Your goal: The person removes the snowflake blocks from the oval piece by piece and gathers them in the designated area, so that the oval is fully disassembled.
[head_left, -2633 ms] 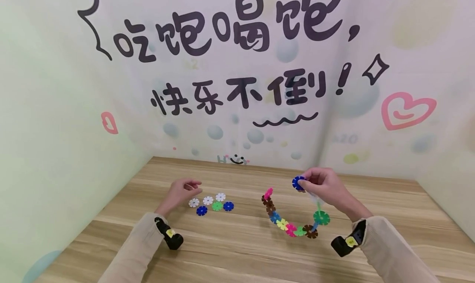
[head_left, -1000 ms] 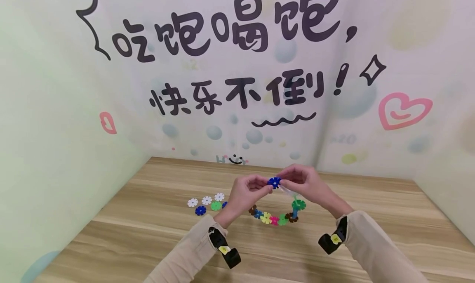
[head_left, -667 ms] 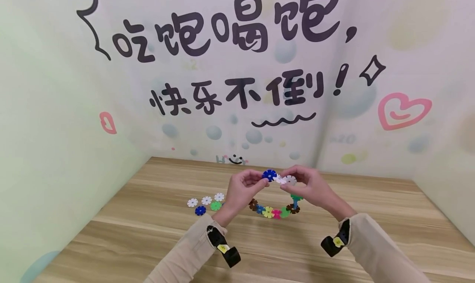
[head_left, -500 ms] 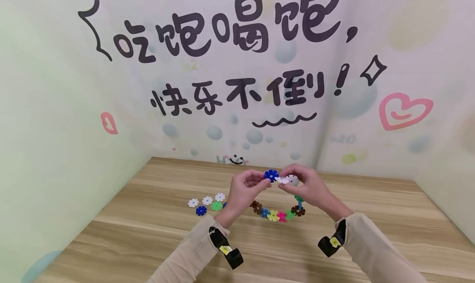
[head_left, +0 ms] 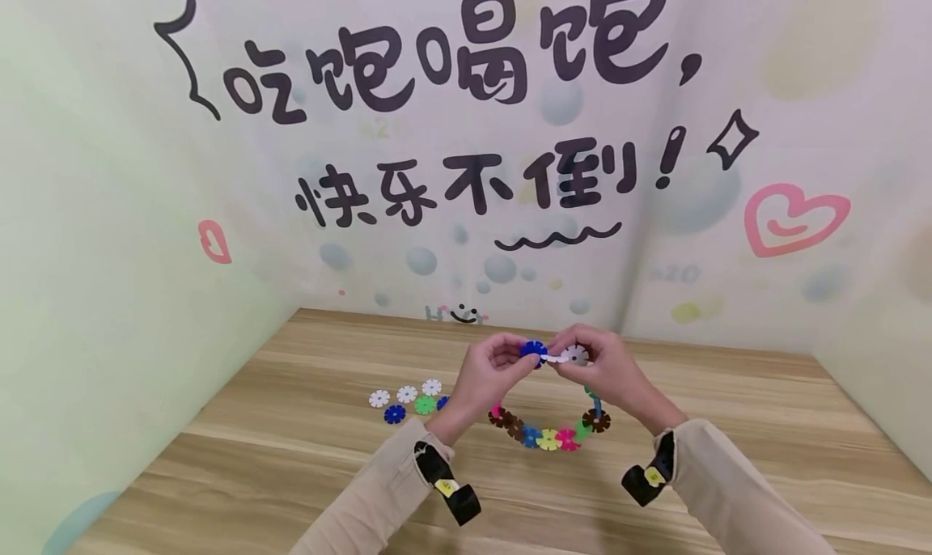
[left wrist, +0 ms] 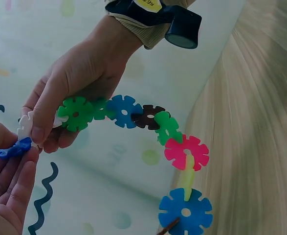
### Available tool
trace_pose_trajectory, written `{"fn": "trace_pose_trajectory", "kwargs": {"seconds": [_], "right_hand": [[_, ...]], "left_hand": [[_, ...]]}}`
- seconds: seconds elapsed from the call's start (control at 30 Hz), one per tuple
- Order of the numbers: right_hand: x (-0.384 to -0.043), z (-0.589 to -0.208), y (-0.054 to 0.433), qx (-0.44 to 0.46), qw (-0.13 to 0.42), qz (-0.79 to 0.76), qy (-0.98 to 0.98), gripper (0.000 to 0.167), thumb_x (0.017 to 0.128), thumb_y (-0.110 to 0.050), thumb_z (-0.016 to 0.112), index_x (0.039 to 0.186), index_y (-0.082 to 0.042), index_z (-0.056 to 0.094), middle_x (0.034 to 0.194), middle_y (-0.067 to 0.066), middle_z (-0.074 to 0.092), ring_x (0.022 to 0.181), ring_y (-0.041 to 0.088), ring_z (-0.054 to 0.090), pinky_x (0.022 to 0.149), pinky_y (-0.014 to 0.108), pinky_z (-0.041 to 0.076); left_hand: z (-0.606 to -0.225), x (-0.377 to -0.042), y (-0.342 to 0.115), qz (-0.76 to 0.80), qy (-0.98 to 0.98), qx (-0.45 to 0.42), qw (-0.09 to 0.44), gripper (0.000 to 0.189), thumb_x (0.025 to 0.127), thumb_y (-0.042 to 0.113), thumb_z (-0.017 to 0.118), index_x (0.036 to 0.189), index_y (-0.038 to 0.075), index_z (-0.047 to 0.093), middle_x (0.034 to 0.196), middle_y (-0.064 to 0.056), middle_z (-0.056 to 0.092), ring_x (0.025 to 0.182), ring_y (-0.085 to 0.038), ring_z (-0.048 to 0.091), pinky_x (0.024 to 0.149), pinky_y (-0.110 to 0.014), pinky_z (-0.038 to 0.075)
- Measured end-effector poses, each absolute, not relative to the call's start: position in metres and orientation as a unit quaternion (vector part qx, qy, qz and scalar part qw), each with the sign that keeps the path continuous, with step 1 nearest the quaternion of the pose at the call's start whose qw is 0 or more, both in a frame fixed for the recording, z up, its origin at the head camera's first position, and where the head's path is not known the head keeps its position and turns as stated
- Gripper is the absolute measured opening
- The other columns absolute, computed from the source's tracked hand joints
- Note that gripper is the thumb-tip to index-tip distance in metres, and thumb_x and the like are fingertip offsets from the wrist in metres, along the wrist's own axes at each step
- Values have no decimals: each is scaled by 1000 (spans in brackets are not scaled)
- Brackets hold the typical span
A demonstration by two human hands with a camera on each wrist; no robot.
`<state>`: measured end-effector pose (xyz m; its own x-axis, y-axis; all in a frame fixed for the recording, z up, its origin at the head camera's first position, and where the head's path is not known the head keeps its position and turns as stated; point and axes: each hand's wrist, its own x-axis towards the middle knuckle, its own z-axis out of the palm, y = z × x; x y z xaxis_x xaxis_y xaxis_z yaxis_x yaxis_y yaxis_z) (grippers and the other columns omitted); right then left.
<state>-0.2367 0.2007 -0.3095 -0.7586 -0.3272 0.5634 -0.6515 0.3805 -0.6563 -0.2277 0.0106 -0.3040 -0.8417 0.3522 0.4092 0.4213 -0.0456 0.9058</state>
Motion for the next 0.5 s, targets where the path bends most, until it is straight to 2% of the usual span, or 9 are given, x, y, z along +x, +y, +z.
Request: {"fn": "trace_pose_trajectory", "kwargs": {"seconds": [0.17, 0.33, 0.5], "right_hand": [[-236, -309, 199, 304, 177, 463, -814, 16, 74, 7, 65, 80, -8, 63, 88, 6, 61, 77, 12, 55, 62, 23, 49], [-235, -309, 201, 330, 197, 453, -805, 17, 73, 8, 65, 77, -9, 64, 80, 2, 61, 70, 11, 53, 56, 22, 47], [-234, -311, 204, 342, 200, 436, -808, 18, 72, 7, 66, 77, -10, 66, 79, -1, 61, 66, 10, 53, 52, 23, 46]], "left_hand": [[-303, -228, 12, -667, -692, -275, 37, 16, 83, -1, 58, 94, -12, 57, 87, -24, 60, 77, -34, 59, 65, -20, 50], [-303, -224, 13, -663, -700, -260, 47, 14, 82, 0, 60, 91, -11, 60, 82, -21, 62, 70, -29, 60, 62, -21, 51], [-305, -221, 13, -663, -702, -253, 46, 13, 80, 0, 62, 88, -11, 62, 80, -21, 63, 68, -30, 61, 62, -30, 53]]}}
